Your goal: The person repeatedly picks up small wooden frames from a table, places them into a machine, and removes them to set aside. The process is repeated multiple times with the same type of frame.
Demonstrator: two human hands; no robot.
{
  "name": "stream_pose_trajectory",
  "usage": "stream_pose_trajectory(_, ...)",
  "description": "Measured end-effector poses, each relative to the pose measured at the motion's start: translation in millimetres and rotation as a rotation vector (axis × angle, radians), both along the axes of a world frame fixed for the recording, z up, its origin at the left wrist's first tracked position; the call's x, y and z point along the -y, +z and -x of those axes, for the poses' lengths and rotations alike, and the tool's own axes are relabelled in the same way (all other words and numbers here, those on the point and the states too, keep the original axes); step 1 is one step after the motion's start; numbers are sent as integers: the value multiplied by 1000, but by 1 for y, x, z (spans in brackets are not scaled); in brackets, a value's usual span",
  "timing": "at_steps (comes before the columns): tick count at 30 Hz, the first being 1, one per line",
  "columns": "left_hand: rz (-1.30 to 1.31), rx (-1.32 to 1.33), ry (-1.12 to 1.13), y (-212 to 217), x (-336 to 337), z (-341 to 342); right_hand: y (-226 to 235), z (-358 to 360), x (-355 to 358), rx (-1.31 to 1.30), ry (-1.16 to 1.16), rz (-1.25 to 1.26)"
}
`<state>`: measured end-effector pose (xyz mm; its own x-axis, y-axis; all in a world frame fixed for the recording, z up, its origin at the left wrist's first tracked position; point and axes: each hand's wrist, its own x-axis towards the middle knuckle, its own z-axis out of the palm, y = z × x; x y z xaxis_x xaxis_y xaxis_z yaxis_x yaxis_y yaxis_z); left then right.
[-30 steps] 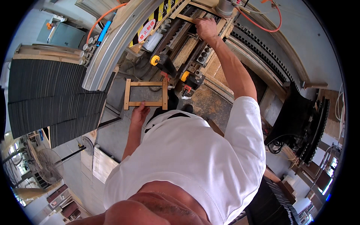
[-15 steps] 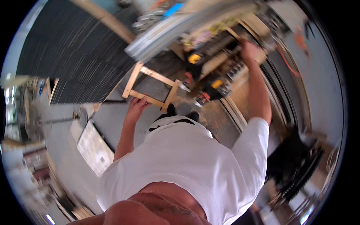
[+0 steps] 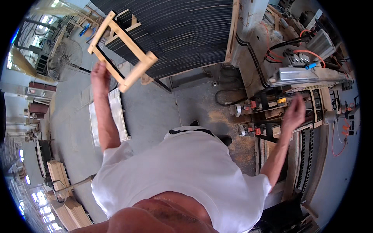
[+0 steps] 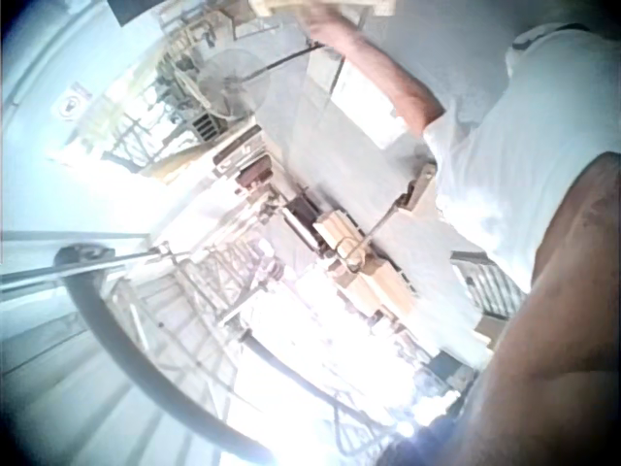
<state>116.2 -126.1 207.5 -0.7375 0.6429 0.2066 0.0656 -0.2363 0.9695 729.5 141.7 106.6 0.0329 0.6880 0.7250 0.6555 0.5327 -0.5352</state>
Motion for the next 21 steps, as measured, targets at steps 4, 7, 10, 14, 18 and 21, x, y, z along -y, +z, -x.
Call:
stream_pose_trajectory(4,41,65,-52,22,-34,139,-37,124,93,-41,315,290)
stream_pose_trajectory(7,115,54,-62,36,-72,208,-80,174,125,14,421,487)
stream_pose_trajectory(10,259,80,-93,29,-113,244,-105,185,146,208,363,829)
stream_pose_trajectory(14,438,-173,55,24,-165,218,-175,151,168,164,205,931)
stream_pose_trajectory(18,620,-729,236,41,-158,207,-204,126,194,200,91,1037)
stream_pose_trajectory(21,499,-1064,176,54,-150,131,-224,109,220,147,1,1098)
